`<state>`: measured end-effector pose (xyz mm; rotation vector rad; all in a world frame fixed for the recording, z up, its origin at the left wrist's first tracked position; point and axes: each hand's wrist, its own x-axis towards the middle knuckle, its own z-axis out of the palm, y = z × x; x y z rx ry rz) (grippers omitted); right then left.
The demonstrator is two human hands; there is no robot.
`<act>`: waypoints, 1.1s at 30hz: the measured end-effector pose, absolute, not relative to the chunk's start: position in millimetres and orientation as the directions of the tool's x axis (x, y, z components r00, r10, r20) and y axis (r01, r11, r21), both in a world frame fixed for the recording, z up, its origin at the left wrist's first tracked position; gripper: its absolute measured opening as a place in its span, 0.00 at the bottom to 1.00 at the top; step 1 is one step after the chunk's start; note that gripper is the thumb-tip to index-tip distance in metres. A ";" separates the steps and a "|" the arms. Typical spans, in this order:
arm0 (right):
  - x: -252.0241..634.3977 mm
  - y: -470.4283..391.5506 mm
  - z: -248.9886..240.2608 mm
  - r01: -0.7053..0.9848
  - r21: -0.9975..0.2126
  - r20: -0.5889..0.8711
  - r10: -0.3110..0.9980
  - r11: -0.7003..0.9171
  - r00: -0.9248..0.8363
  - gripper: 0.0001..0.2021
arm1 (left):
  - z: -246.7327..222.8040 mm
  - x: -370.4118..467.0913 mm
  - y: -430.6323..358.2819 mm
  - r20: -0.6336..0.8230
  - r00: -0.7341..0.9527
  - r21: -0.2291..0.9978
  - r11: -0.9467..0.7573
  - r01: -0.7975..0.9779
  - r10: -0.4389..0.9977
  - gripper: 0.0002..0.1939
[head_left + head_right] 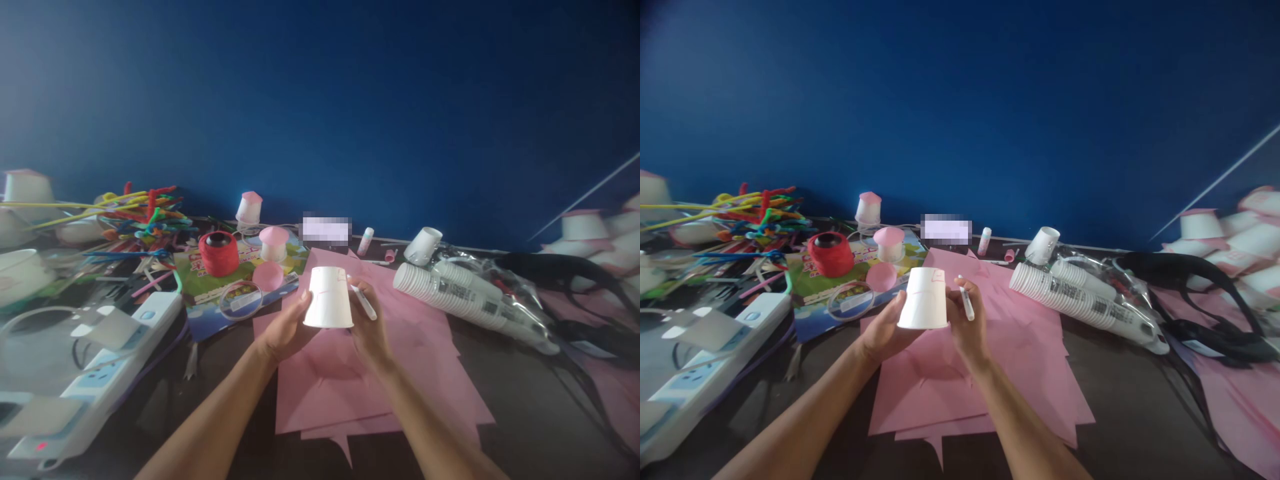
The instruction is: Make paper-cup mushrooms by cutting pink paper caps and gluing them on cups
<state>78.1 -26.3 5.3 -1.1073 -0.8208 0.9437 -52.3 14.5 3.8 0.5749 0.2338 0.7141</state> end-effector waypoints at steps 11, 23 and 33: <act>111.7 -20.0 18.6 -0.416 -0.876 0.012 0.875 0.242 0.484 0.17 | 1.4 -59.3 20.3 0.007 0.754 0.575 0.615 -0.540 0.657 0.27; 111.2 -24.0 22.1 -0.428 -0.865 0.037 0.882 0.264 0.471 0.15 | 0.6 -68.4 31.8 -0.039 0.811 0.427 0.743 -0.515 0.584 0.24; 108.7 -30.9 24.1 0.026 -0.975 0.211 0.880 0.221 0.426 0.18 | 1.0 -62.7 32.6 -0.043 0.802 0.521 0.698 -0.491 0.596 0.24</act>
